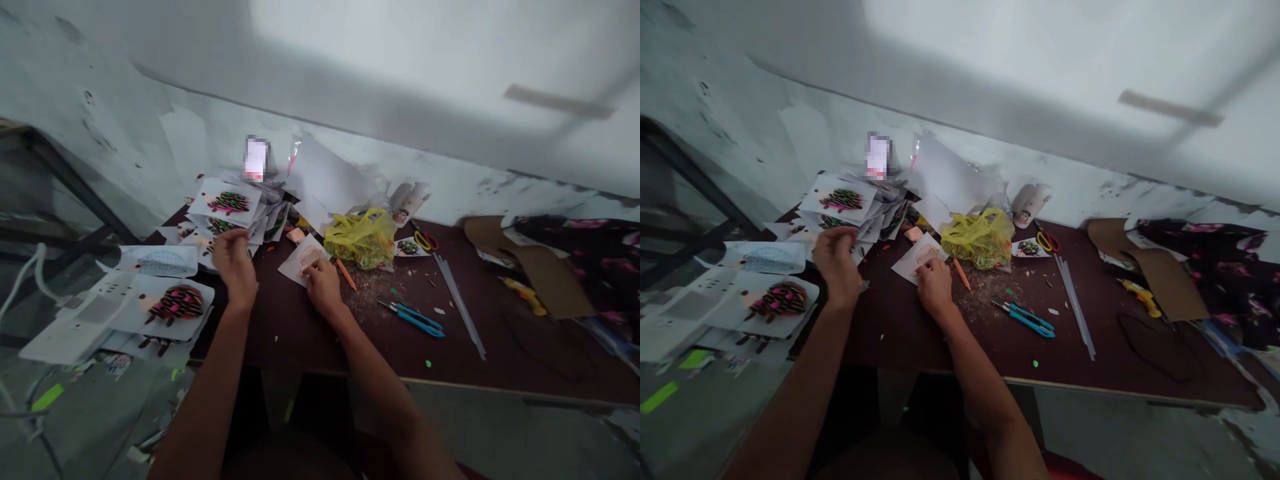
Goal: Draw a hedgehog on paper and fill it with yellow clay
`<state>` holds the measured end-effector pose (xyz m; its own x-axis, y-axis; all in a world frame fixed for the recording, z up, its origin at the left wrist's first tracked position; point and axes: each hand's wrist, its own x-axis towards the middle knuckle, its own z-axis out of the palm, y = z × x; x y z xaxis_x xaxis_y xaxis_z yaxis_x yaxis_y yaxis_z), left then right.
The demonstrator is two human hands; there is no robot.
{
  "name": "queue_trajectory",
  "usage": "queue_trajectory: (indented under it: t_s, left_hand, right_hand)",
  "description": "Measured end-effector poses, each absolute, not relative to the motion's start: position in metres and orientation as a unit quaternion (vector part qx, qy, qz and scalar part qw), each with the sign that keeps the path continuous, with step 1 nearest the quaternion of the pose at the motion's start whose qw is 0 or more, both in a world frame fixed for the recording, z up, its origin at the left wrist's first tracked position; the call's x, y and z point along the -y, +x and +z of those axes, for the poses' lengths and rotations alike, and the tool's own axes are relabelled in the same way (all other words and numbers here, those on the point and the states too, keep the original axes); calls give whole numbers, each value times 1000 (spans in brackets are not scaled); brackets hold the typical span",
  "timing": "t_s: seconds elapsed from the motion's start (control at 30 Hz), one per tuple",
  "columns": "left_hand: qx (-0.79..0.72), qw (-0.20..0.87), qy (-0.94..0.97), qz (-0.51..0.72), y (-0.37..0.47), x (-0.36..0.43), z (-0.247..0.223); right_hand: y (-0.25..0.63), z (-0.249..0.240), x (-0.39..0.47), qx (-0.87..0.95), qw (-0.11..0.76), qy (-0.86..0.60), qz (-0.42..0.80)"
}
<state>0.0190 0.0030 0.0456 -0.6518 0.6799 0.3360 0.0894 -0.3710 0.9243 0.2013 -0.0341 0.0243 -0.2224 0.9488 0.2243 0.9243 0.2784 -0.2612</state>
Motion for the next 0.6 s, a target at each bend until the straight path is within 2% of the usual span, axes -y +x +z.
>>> queue_trajectory:
  t_s: [0.07,0.13,0.23,0.37,0.47,0.6]
  left_hand:
    - [-520,252,453,679,36,0,42]
    - [-534,258,541,596,47,-1,36]
    - [-546,220,672,450,54,-6,28]
    - [-590,148,736,297,54,-13,24]
    - [-615,139,741,232,55,-16,25]
    - [-635,137,732,207,56,-20,26]
  right_hand:
    - [201,25,34,784,166,-598,34]
    - [202,26,34,783,165,-599,28]
    - [203,27,34,773,157,-614,20]
    - [203,29,35,765,140,-628,18]
    - [203,29,37,772,133,-622,13]
    - [202,27,40,783,128,-609,-2]
